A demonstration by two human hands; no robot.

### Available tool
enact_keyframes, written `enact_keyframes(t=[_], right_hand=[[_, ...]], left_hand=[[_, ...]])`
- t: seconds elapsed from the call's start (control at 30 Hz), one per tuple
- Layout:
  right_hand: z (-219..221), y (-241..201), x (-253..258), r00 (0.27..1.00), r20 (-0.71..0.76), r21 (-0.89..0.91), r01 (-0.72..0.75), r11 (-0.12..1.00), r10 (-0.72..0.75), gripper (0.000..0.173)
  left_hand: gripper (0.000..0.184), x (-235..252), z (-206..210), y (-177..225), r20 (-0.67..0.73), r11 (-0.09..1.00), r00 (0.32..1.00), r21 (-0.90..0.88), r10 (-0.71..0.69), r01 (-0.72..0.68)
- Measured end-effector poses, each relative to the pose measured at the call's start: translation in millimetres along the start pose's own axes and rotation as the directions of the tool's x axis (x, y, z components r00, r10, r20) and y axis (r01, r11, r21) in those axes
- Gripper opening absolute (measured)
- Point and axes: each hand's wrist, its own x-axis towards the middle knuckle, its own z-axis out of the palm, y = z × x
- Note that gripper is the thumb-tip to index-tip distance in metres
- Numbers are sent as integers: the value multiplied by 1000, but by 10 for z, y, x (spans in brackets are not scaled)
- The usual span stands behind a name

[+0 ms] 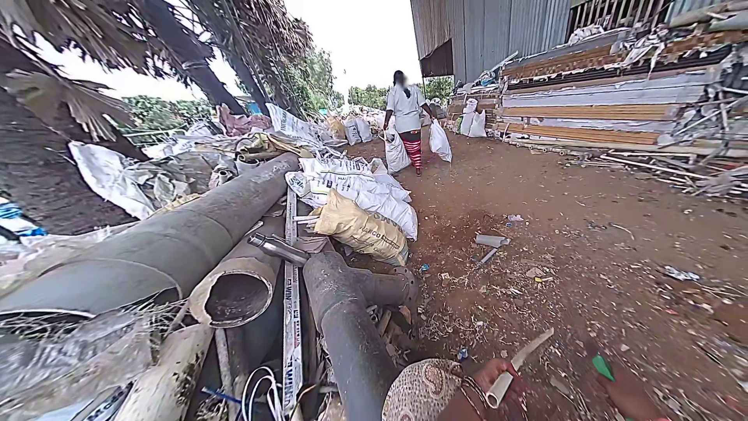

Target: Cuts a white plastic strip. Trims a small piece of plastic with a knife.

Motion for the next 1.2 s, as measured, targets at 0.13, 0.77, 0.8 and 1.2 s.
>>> enact_keyframes(t=[0.13,0.77,0.8,1.2], right_hand=[[32,-99,-80,996,56,658,-85,748,64,43],[-51,-101,-30,969,-28,984,-16,176,245,13],[-29,-158,-66,974,-24,985,-16,173,227,13],[575,-695,-514,986,-21,848,106,520,-168,29]], left_hand=[[32,62,-78,-47,166,999,986,-20,28,-25],[52,-87,155,28,-78,947,949,-80,305,-311],[37,-51,197,15,-157,959,946,73,283,-275],[31,-8,405,-95,-339,851,834,-150,435,-504]])
